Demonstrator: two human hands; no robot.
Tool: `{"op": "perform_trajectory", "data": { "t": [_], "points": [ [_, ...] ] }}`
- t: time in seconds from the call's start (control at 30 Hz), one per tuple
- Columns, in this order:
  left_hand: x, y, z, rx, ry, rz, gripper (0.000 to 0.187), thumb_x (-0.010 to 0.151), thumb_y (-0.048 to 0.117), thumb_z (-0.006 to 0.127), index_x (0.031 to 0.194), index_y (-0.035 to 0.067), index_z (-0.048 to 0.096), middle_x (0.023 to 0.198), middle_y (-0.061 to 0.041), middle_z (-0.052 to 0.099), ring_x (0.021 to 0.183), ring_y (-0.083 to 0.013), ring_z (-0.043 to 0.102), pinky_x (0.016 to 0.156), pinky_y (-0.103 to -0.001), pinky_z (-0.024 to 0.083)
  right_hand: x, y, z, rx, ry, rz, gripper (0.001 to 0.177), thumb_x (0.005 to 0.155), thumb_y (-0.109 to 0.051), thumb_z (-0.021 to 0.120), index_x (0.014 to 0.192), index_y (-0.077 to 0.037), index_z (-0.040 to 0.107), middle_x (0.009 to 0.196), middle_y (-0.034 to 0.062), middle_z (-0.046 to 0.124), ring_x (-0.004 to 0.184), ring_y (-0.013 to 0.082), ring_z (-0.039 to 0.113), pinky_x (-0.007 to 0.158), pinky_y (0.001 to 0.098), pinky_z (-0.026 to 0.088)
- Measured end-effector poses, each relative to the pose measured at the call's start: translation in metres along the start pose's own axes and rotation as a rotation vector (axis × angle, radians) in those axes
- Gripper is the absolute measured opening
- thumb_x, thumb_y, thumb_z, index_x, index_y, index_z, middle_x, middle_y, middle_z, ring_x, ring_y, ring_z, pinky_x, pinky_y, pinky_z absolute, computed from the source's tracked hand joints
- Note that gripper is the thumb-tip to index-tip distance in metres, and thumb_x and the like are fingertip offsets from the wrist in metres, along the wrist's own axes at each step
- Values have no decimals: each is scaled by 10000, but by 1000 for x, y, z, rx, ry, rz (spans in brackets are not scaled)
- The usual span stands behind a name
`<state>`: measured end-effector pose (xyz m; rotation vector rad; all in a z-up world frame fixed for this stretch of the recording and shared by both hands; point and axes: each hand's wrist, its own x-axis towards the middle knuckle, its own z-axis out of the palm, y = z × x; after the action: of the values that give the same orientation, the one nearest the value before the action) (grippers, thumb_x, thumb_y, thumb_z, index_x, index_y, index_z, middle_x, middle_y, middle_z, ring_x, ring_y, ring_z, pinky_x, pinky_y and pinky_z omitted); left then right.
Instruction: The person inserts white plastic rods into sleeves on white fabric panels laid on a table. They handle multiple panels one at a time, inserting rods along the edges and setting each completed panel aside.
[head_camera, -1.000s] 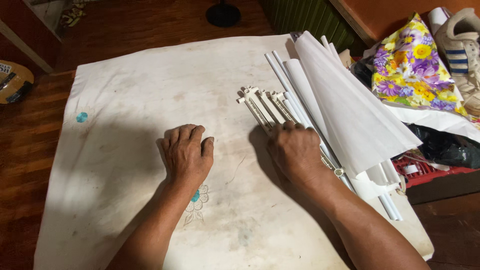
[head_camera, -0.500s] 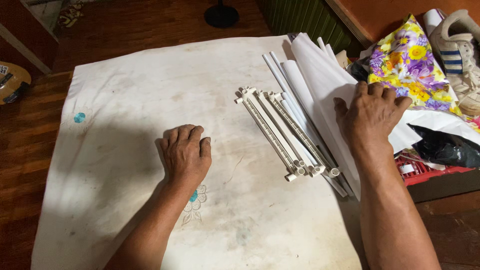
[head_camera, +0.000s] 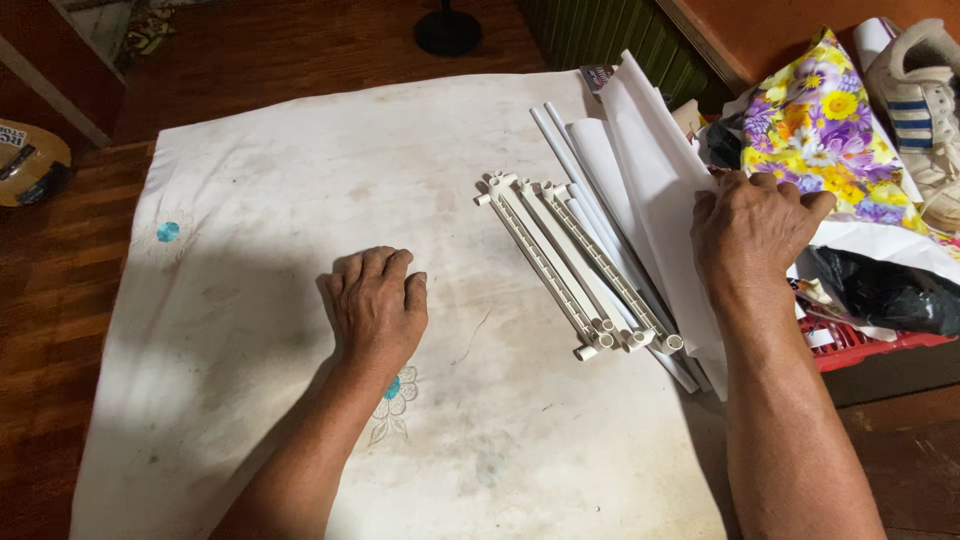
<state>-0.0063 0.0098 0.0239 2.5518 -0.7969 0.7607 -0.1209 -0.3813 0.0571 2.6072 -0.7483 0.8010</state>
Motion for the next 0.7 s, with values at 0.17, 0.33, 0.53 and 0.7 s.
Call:
{"op": "perform_trajectory", "data": {
  "t": [0.17,0.33,0.53,0.7],
  "points": [
    [-1,-1,2,14,-3,-10,300,856,268,752,1093,85,764,1165,-49,704,1128,-272,545,920,-488,359,2,-6,-23,81,155,-51,183,1036,-266,694,982,-101,753,851,127,701,791,305,655,852,498,394],
    [0,-1,3,-4,-16,-33,299,876,277,735,1106,87,766,1179,-52,708,1141,-266,544,940,-478,359,-3,-31,-73,111,403,-103,220,1029,-188,757,853,-87,671,805,85,640,720,273,620,730,405,419],
    [2,0,-1,-49,-20,-49,291,892,316,703,1073,97,770,1134,-54,732,1103,-260,572,917,-472,348,-29,-91,-110,290,399,-283,153,1019,-155,797,907,-115,701,746,68,576,606,244,526,574,407,381],
    [10,-1,-10,-285,19,-72,303,1035,338,598,1148,97,742,1121,-80,748,1069,-246,634,906,-489,390,-79,-154,-119,426,183,-623,301,793,-123,695,1058,19,703,778,95,612,644,225,587,567,393,458]
  ]
}}
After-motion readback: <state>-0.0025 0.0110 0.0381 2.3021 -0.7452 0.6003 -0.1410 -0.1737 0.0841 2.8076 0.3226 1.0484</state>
